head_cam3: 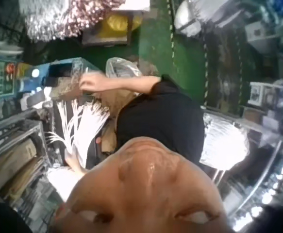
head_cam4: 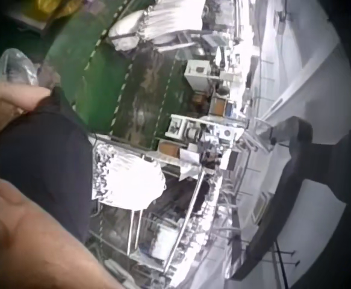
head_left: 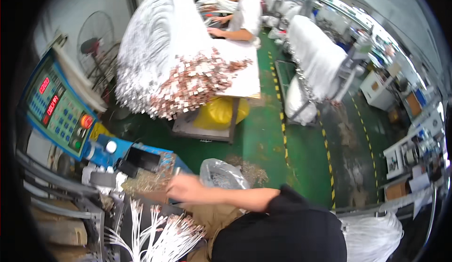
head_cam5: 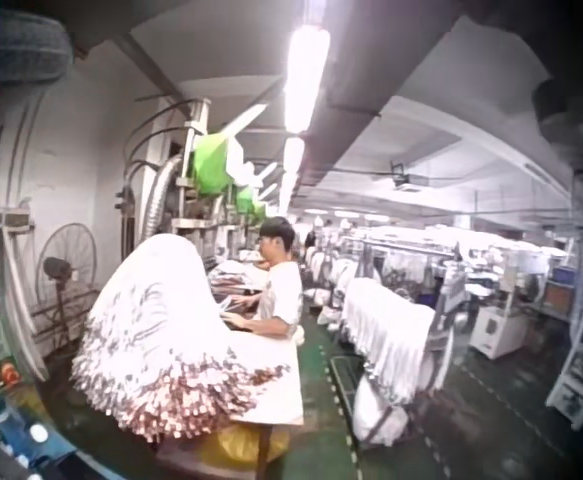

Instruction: Organize and bundle groups of white wires into specific harnesses at a manual assembly station.

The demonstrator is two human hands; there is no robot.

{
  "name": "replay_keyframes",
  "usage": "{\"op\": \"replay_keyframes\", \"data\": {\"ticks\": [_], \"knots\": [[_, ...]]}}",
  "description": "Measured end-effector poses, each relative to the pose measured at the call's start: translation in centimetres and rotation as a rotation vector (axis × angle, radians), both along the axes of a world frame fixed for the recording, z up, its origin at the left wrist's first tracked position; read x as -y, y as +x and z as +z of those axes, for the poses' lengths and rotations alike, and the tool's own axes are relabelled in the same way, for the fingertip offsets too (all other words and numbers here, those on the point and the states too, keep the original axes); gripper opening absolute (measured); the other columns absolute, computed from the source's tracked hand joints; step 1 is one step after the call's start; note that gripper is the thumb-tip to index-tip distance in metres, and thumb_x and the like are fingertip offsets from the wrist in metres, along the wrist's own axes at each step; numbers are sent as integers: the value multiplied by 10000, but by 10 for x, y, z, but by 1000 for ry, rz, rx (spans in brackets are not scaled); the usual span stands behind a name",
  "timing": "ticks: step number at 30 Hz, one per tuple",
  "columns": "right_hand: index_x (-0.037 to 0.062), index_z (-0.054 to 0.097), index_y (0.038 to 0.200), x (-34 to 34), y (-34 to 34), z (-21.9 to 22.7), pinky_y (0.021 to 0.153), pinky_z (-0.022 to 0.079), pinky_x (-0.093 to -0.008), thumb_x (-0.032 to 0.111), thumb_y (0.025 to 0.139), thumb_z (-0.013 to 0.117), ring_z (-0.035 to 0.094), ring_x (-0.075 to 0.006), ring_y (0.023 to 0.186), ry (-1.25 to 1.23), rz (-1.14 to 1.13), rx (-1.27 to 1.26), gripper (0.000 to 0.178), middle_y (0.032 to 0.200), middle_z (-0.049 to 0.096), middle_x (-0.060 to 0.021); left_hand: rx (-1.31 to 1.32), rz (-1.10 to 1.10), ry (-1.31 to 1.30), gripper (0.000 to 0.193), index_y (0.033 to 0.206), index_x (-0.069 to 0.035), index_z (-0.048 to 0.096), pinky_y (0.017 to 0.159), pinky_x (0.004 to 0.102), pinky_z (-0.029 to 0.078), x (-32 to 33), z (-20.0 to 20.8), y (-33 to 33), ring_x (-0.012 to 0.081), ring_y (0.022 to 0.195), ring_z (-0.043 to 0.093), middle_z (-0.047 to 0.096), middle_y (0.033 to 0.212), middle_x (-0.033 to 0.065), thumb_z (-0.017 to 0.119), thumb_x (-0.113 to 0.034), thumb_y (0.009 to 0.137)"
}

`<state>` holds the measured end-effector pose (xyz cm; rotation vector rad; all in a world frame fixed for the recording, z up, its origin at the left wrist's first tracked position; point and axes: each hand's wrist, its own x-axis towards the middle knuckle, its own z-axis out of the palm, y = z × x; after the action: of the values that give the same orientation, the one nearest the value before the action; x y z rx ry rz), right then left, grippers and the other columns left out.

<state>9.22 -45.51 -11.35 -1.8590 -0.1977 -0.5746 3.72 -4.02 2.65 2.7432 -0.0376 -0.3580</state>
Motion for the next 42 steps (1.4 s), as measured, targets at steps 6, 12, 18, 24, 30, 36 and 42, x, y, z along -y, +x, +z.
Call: {"op": "replay_keyframes", "data": {"ticks": [6,12,18,24,30,36,42], "knots": [[39,636,1136,-170,31,120,863,428,-524,415,700,764,645,-363,891,-563,699,157,590,897,689,-124,222,-18,-186,373,1168,31,660,859,386,500,60,23,22,334,916,645,683,1054,255,698,-240,915],[66,737,826,-218,69,163,749,447,-530,451,724,725,671,-367,847,-986,452,342,398,822,722,-115,313,79,-69,356,1162,30,663,860,391,509,22,44,-18,330,973,653,683,1071,254,686,-245,937],[82,739,936,-197,54,101,748,465,-527,449,753,699,680,-356,907,-972,795,74,412,886,730,-144,158,223,67,372,1184,8,667,831,390,529,13,4,-36,338,1052,655,689,1099,226,661,-286,957],[38,655,1071,-192,66,94,941,409,-504,344,722,737,614,-337,1061,-691,615,-64,471,1031,659,-139,461,95,-86,404,1173,17,678,799,394,541,-56,-27,-24,335,1026,664,689,1092,227,604,-332,985],[50,693,927,-184,60,91,856,436,-458,252,743,681,672,-294,920,-1023,737,60,274,965,684,-120,91,520,-381,330,1125,29,691,812,383,547,-47,-24,-27,325,947,676,692,1020,241,614,-253,971],[51,675,928,-183,73,58,834,438,-459,257,779,662,669,-300,852,-924,401,124,254,860,684,-101,558,178,181,323,1133,37,680,779,375,546,-1,-11,-30,308,855,679,708,946,221,613,-238,976],[70,636,861,-197,34,96,797,452,-428,218,813,625,661,-303,808,-667,860,326,156,791,669,-90,366,96,-276,354,1105,56,687,743,383,531,40,10,-15,304,819,673,717,953,219,608,-268,989]]}}
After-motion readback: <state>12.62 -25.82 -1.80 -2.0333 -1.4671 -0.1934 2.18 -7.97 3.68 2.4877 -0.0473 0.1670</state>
